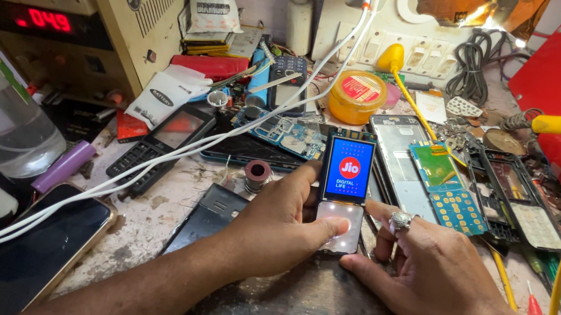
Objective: The person holds a disassembled mobile phone and uses tweezers to adjust a small internal component while the screen displays the Jio boot logo. The person then uses a continuity tester with red and orange probes to check points on the exposed motherboard.
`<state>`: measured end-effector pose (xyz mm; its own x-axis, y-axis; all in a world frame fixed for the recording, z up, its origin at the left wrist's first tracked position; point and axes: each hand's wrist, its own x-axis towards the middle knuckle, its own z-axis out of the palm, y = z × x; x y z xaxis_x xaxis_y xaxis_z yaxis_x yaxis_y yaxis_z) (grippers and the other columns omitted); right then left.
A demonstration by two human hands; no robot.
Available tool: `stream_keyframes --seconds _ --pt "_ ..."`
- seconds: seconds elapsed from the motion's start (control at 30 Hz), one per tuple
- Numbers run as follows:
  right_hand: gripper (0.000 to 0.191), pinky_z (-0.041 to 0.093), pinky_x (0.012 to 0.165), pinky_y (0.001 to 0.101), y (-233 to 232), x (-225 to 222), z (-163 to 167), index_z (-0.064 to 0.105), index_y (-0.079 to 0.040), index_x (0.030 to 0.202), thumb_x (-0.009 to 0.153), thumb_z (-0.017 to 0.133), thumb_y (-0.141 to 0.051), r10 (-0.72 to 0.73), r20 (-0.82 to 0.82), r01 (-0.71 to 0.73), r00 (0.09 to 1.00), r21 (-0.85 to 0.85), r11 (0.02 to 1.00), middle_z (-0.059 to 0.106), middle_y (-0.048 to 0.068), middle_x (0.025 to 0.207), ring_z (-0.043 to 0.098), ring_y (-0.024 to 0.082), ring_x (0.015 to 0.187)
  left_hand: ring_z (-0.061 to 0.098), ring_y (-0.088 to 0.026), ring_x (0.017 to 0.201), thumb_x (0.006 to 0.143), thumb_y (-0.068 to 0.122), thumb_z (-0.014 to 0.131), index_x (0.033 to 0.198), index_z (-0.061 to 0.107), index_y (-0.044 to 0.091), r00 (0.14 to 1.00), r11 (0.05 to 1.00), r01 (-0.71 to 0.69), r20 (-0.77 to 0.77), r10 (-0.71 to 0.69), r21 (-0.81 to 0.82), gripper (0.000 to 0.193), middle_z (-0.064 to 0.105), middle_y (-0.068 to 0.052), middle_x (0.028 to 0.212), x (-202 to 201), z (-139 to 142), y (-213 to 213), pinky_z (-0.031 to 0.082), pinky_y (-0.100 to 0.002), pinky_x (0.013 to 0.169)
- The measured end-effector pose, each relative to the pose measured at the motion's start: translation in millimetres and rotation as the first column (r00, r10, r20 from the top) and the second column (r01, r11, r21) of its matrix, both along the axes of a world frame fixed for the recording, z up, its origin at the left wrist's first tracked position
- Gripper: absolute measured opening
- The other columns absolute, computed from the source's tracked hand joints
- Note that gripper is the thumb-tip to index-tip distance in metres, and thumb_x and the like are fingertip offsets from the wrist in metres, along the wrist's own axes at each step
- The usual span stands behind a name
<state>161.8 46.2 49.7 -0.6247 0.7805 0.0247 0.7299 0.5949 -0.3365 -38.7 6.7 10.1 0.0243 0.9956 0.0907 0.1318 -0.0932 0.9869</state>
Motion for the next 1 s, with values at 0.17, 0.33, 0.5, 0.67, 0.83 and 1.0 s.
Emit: stream_keyframes --seconds 0.17,0.33,0.5,0.67,0.83,1.0 --pt "0.059 0.056 0.055 0.0356 -0.5 1.3 -1.2 0.064 -0.018 0.127 0.078 0.080 -0.046 0.005 -0.025 -0.004 1.000 0.023 1.000 0.070 0.001 0.069 0.068 0.018 0.059 0.075 -0.014 0.093 0.085 0.011 0.072 0.132 0.052 0.003 1.000 1.000 0.019 0.000 -0.019 0.012 0.052 0.075 -0.010 0.108 -1.1 0.8 -0.6 0.060 -0.029 0.078" --pt "0.052 0.055 0.056 0.0364 1.1 2.7 -2.9 0.066 -0.016 0.120 0.078 0.078 -0.045 0.024 -0.006 -0.024 1.000 0.013 1.000 0.070 0.001 0.069 0.070 0.019 0.058 0.075 -0.014 0.094 0.085 0.010 0.072 0.132 0.051 0.003 0.999 1.000 0.022 0.029 -0.021 -0.015 0.052 0.074 -0.010 0.109 -1.9 -0.2 -1.2 0.060 -0.029 0.078" --pt "0.063 0.056 0.056 0.0353 0.8 2.9 -3.6 0.063 -0.019 0.131 0.076 0.079 -0.046 0.012 -0.047 -0.011 0.999 0.022 1.000 0.070 0.001 0.070 0.071 0.018 0.056 0.075 -0.012 0.095 0.085 0.011 0.071 0.134 0.050 0.004 0.995 0.999 0.052 0.080 -0.053 0.013 0.054 0.074 -0.010 0.110 -0.2 2.3 -1.3 0.060 -0.028 0.080" --pt "0.054 0.055 0.056 0.0361 -0.7 1.3 0.0 0.066 -0.020 0.124 0.079 0.080 -0.048 0.015 -0.001 -0.015 1.000 0.006 1.000 0.071 0.000 0.069 0.071 0.018 0.057 0.073 -0.012 0.089 0.083 0.013 0.073 0.132 0.053 0.004 0.999 1.000 0.006 -0.041 -0.006 0.012 0.054 0.075 -0.010 0.106 -1.3 4.7 -3.2 0.058 -0.027 0.074" --pt "0.059 0.056 0.055 0.0359 -2.5 -0.2 4.1 0.065 -0.020 0.128 0.079 0.080 -0.049 0.006 -0.002 -0.006 1.000 -0.011 1.000 0.071 0.001 0.070 0.071 0.018 0.056 0.073 -0.012 0.091 0.085 0.013 0.073 0.133 0.052 0.004 0.999 0.999 0.015 -0.048 -0.013 0.031 0.053 0.075 -0.009 0.108 -2.1 3.1 -2.6 0.059 -0.028 0.077" --pt "0.065 0.056 0.055 0.0361 -2.2 -0.3 2.4 0.064 -0.019 0.133 0.078 0.081 -0.049 -0.002 -0.002 0.002 1.000 -0.001 1.000 0.071 0.001 0.070 0.070 0.018 0.057 0.074 -0.014 0.095 0.085 0.011 0.071 0.133 0.051 0.003 0.997 0.999 0.044 0.068 -0.045 0.011 0.053 0.074 -0.010 0.110 -1.8 0.1 -1.2 0.060 -0.030 0.080"
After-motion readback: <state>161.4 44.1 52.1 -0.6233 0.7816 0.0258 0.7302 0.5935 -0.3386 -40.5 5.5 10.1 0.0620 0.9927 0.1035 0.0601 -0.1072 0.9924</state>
